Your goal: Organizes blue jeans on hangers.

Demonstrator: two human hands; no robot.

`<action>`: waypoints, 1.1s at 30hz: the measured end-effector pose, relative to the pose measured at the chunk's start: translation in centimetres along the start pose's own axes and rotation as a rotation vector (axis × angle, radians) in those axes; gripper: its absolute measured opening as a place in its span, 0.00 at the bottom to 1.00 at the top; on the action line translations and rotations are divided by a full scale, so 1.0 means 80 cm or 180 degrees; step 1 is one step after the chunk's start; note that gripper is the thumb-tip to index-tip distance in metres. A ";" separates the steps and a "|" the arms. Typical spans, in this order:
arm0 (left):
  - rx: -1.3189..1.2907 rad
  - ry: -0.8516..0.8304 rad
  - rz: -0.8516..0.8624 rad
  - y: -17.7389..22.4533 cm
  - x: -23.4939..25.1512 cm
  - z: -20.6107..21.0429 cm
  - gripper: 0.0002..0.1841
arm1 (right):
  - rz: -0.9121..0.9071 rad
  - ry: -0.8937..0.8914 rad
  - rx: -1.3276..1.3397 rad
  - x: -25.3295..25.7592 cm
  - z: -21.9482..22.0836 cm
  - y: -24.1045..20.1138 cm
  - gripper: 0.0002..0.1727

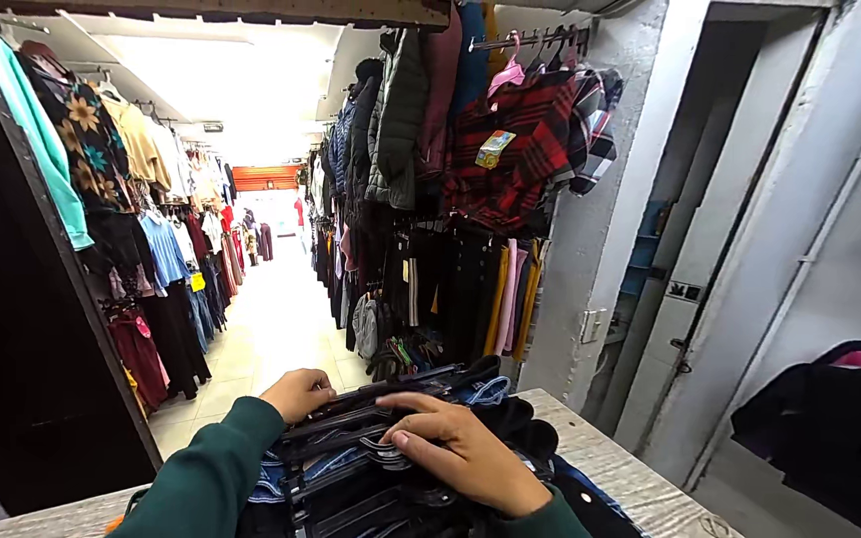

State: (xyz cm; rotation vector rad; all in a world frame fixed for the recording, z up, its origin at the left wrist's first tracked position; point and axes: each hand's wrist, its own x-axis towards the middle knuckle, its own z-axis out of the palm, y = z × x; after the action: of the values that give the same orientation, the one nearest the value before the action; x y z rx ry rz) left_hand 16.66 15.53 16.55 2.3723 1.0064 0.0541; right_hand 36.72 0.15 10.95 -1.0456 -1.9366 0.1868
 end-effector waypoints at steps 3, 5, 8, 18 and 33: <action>-0.0041 0.0234 -0.0288 -0.001 0.006 0.002 0.18 | -0.0166 -0.0003 -0.0066 -0.001 -0.001 0.001 0.24; -0.0011 0.0506 -0.0414 -0.002 0.007 0.002 0.16 | -0.0166 -0.0019 -0.0107 -0.002 -0.001 0.000 0.23; -0.0031 0.0913 -0.0158 -0.004 0.004 -0.001 0.16 | -0.0155 -0.0026 -0.0120 -0.002 -0.003 0.000 0.23; 0.0119 0.0184 0.0744 0.025 -0.054 0.008 0.18 | -0.0150 0.0091 -0.0101 -0.003 -0.001 -0.001 0.22; 0.0594 0.1573 0.0191 -0.005 -0.014 0.013 0.16 | 0.0571 0.0178 0.0345 -0.001 -0.003 -0.009 0.26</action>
State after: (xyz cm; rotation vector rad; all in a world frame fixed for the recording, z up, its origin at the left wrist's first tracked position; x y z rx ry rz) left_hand 15.83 14.50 15.67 2.6234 1.2020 0.6198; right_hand 36.53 -0.44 11.36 -1.1397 -1.7625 0.3553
